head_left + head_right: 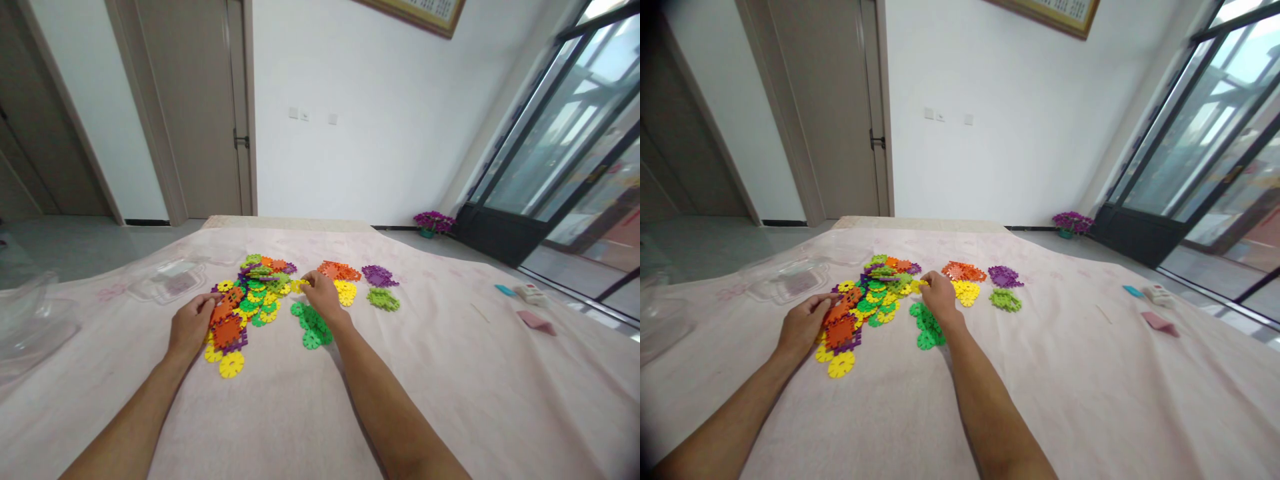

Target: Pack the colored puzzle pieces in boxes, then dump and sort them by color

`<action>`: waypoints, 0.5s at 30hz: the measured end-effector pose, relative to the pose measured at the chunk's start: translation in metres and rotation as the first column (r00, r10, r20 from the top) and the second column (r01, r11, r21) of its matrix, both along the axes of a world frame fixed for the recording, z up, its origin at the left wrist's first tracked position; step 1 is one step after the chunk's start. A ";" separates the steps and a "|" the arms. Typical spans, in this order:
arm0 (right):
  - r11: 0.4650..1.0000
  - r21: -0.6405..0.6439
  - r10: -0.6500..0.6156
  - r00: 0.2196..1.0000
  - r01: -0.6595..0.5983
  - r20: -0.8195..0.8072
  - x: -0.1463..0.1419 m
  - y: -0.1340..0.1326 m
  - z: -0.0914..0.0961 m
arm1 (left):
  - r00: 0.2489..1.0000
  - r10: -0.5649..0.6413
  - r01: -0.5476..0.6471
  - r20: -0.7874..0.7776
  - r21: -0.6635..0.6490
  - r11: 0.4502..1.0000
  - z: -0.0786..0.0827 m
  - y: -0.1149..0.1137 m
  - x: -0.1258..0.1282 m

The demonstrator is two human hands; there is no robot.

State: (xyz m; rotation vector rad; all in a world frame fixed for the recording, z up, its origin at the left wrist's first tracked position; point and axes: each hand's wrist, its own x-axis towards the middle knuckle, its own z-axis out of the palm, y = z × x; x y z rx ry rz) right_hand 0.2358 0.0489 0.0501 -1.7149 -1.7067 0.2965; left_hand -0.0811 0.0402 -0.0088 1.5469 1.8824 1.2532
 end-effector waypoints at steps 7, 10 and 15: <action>0.947 -0.043 -0.312 0.945 0.317 0.095 0.064 0.003 0.007 | 1.000 0.004 -0.004 0.000 0.013 1.000 0.000 0.000 0.001; 0.915 0.017 -0.401 0.901 0.404 0.168 0.078 0.003 0.008 | 1.000 0.011 -0.011 0.000 0.008 1.000 0.002 -0.002 0.002; 0.973 0.038 -0.230 0.965 0.227 0.123 0.055 0.003 0.011 | 1.000 0.004 -0.004 0.011 0.009 1.000 0.002 -0.002 0.002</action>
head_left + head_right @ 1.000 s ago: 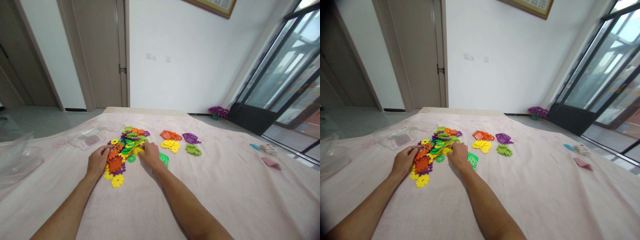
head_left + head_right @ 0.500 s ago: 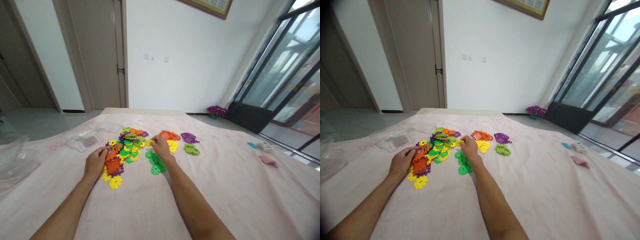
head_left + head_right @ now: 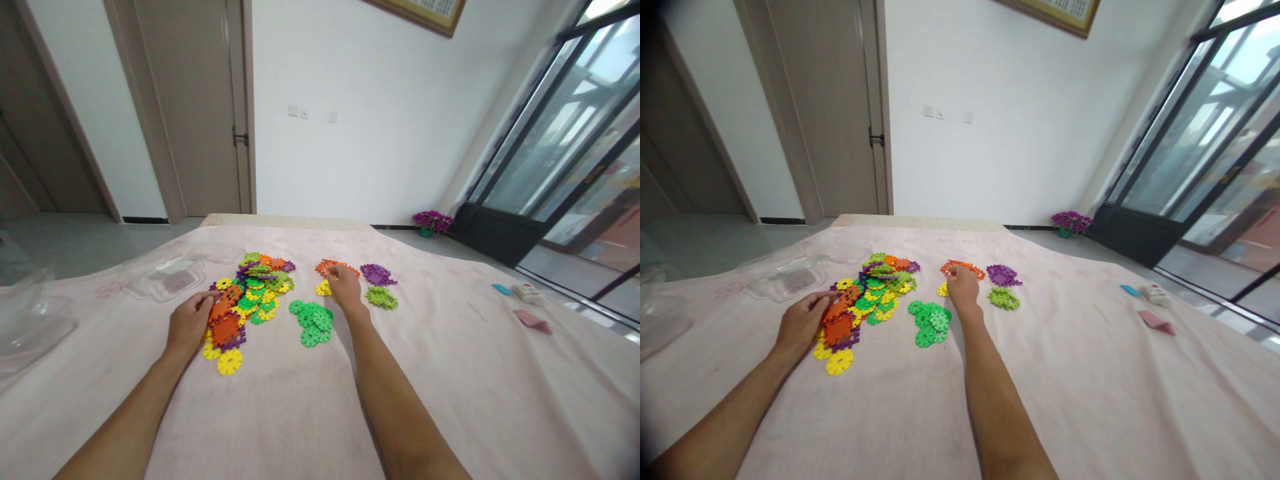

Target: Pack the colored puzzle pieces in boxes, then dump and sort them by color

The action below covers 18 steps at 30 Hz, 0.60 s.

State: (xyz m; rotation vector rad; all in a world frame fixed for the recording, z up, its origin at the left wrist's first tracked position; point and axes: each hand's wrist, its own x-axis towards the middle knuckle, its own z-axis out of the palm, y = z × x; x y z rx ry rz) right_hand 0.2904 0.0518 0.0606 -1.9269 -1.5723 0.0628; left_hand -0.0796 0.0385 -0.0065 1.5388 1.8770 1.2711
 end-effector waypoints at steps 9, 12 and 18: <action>0.839 -0.132 0.544 0.821 -0.528 0.171 -0.099 -0.031 -0.009 | 0.999 -0.015 0.015 0.032 -0.008 1.000 0.001 -0.002 0.001; 0.805 -0.159 0.592 0.764 -0.571 0.256 -0.110 -0.039 -0.013 | 1.000 -0.009 0.009 0.024 -0.011 1.000 0.003 -0.002 0.002; 0.801 -0.228 0.599 0.743 -0.554 0.299 -0.112 -0.041 -0.016 | 0.999 -0.004 0.004 0.041 -0.003 1.000 0.004 -0.002 0.003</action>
